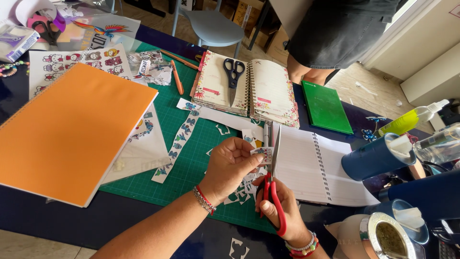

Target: Cutting out individual stickers from a printed sheet using scissors

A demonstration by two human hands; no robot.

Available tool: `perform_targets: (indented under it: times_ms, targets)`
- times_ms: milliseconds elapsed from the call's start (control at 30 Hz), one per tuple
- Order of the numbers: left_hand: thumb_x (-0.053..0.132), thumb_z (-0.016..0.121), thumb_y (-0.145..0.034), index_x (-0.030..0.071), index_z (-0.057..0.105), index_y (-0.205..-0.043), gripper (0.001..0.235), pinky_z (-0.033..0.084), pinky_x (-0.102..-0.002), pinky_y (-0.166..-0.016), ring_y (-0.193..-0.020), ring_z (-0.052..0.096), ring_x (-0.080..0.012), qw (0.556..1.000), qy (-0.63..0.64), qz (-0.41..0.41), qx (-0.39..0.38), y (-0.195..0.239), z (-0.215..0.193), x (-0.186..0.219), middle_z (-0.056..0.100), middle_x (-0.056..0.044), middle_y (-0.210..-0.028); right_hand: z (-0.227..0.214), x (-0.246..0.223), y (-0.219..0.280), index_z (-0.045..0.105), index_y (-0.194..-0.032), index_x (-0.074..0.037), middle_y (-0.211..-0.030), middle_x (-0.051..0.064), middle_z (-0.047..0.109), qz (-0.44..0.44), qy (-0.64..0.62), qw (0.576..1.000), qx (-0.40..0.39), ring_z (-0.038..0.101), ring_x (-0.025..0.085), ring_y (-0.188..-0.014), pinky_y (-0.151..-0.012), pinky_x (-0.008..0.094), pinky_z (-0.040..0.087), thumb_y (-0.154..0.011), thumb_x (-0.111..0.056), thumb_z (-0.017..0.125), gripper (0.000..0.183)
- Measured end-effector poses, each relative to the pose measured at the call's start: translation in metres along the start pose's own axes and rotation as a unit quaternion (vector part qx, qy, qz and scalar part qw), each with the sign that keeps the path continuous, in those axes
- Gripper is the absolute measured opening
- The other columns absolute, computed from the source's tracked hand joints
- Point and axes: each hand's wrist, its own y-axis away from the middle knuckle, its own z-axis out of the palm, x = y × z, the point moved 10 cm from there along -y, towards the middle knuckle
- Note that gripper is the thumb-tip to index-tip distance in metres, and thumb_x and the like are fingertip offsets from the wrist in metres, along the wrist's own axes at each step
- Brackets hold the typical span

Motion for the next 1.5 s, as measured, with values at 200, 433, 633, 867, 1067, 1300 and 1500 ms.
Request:
perform_targets:
  times_ms: [200,433,633,867,1067,1300,1500]
  targets:
    - [0.007,0.081,-0.085,0.006,0.067,-0.096,0.018,0.063,-0.027,-0.062,-0.076,0.077,-0.0186,1.0,-0.004,0.001,0.0,0.001,-0.001,0.004,0.077,-0.011,-0.083,-0.004,0.006,0.001,0.063,-0.119,0.001,-0.068,0.008,0.064,0.014,0.001,1.0,0.002,0.063,0.017,-0.055,-0.053,0.027,0.05,-0.084,-0.054,0.074,0.065]
    - [0.009,0.082,-0.084,0.006,0.069,-0.096,0.019,0.062,-0.026,-0.06,-0.075,0.078,-0.0182,1.0,-0.025,0.002,0.011,0.001,-0.003,0.009,0.079,-0.012,-0.084,-0.004,0.006,0.001,0.064,-0.117,0.001,-0.067,0.006,0.062,0.011,-0.002,1.0,0.002,0.06,0.015,-0.054,-0.051,0.026,0.05,-0.086,-0.048,0.075,0.059]
    - [0.008,0.082,-0.085,0.005,0.069,-0.098,0.018,0.06,-0.025,-0.06,-0.075,0.074,-0.0161,0.999,-0.015,0.032,0.006,-0.001,-0.004,0.014,0.077,-0.01,-0.084,-0.005,0.004,0.001,0.065,-0.115,0.001,-0.066,0.006,0.062,0.006,0.006,1.0,-0.002,0.056,0.013,-0.052,-0.05,0.024,0.047,-0.086,-0.046,0.076,0.056]
    - [0.003,0.078,-0.088,0.003,0.07,-0.102,0.016,0.065,-0.027,-0.075,-0.08,0.073,-0.0141,0.995,-0.004,0.094,-0.016,-0.001,-0.002,0.026,0.075,-0.008,-0.088,-0.001,0.003,0.001,0.065,-0.115,0.002,-0.065,0.007,0.062,0.014,-0.006,1.0,-0.019,0.058,0.015,-0.053,-0.052,0.026,0.047,-0.083,-0.052,0.077,0.064]
    - [0.002,0.077,-0.089,0.003,0.07,-0.101,0.015,0.065,-0.026,-0.074,-0.079,0.074,-0.0135,0.993,-0.05,0.082,-0.074,0.003,0.012,0.023,0.076,-0.008,-0.09,0.002,-0.012,-0.001,0.061,-0.129,0.002,-0.078,0.007,0.068,-0.009,-0.004,0.999,-0.033,0.063,0.016,-0.065,-0.058,0.027,0.051,-0.081,-0.071,0.071,0.088]
    - [0.014,0.075,-0.092,0.002,0.067,-0.116,0.028,0.069,-0.03,-0.07,-0.082,0.078,-0.0203,0.992,-0.038,0.036,-0.114,0.011,0.027,0.021,0.076,-0.011,-0.095,-0.002,-0.006,-0.001,0.059,-0.131,0.004,-0.078,0.007,0.067,-0.006,-0.003,1.0,-0.014,0.062,0.016,-0.062,-0.055,0.027,0.051,-0.081,-0.068,0.071,0.089]
    - [0.001,0.075,-0.089,0.004,0.06,-0.124,0.038,0.068,-0.03,-0.067,-0.076,0.073,-0.0152,0.995,-0.037,0.034,-0.081,0.011,0.02,0.01,0.074,-0.008,-0.089,-0.001,-0.008,-0.001,0.06,-0.125,0.003,-0.077,0.007,0.067,-0.009,0.009,1.0,-0.016,0.062,0.016,-0.064,-0.057,0.027,0.051,-0.082,-0.067,0.072,0.083]
